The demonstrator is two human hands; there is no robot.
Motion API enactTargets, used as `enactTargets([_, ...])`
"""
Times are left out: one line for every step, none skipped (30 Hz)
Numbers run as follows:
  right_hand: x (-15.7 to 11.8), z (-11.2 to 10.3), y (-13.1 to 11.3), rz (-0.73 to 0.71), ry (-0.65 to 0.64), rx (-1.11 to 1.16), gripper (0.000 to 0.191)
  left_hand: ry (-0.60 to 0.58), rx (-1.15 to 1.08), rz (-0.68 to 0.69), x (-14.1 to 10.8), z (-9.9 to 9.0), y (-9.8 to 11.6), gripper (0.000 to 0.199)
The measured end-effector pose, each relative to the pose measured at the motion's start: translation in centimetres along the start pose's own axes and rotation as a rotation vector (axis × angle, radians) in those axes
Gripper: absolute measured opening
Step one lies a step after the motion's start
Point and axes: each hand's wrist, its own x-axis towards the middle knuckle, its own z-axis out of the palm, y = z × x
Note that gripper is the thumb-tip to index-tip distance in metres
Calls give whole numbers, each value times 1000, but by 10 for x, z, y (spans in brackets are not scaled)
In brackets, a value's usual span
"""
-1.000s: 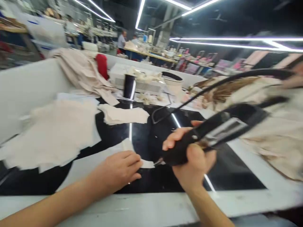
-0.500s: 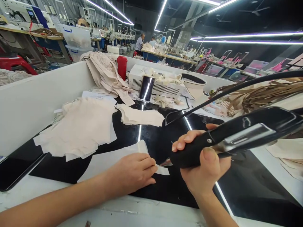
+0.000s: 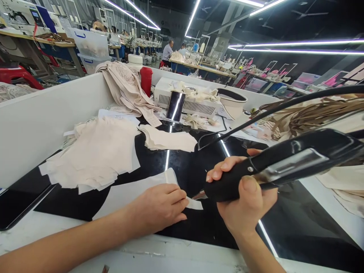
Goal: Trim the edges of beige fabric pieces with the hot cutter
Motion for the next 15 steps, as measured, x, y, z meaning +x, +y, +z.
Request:
enactTargets([0, -2, -1, -6, 11, 0, 40, -3, 4, 2, 0, 0, 0, 23])
enactTargets([1, -4, -2, -13, 21, -3, 40, -6, 10, 9, 0, -1, 0, 21])
enactTargets([1, -5, -3, -20, 28, -6, 40, -10, 16, 16, 0, -2, 1, 20])
enactTargets([1, -7, -4, -22, 31, -11, 40, -8, 19, 21, -1, -2, 1, 18])
enactTargets([1, -8, -4, -24, 31, -14, 41, -5, 18, 19, -1, -3, 1, 18])
enactTargets([1, -9, -4, -25, 31, -17, 41, -2, 10, 10, -1, -4, 1, 19])
enactTargets([0, -9, -4, -25, 30, -19, 41, 1, 2, -2, -1, -4, 1, 20])
enactTargets([0, -9, -3, -25, 30, -21, 41, 2, -6, -12, -2, -5, 1, 21])
enactTargets([0, -9, -3, -23, 29, -24, 41, 3, -12, -15, -2, -6, 1, 21])
enactTargets([0, -9, -2, -23, 28, -29, 41, 2, -16, -16, -2, -6, 1, 20])
enactTargets([-1, -9, -2, -23, 28, -34, 40, -1, -17, -16, -1, -6, 1, 20])
enactTargets([-1, -9, -2, -23, 27, -39, 40, -1, -17, -15, -1, -6, 1, 20])
enactTargets([-1, -9, -3, -24, 25, -42, 40, -1, -18, -17, -1, -7, 1, 20])
enactTargets([-1, -9, -4, -24, 23, -39, 40, 0, -22, -22, -1, -7, 0, 22])
enactTargets([-1, -9, -5, -22, 22, -32, 39, 2, -26, -26, -1, -7, 0, 23])
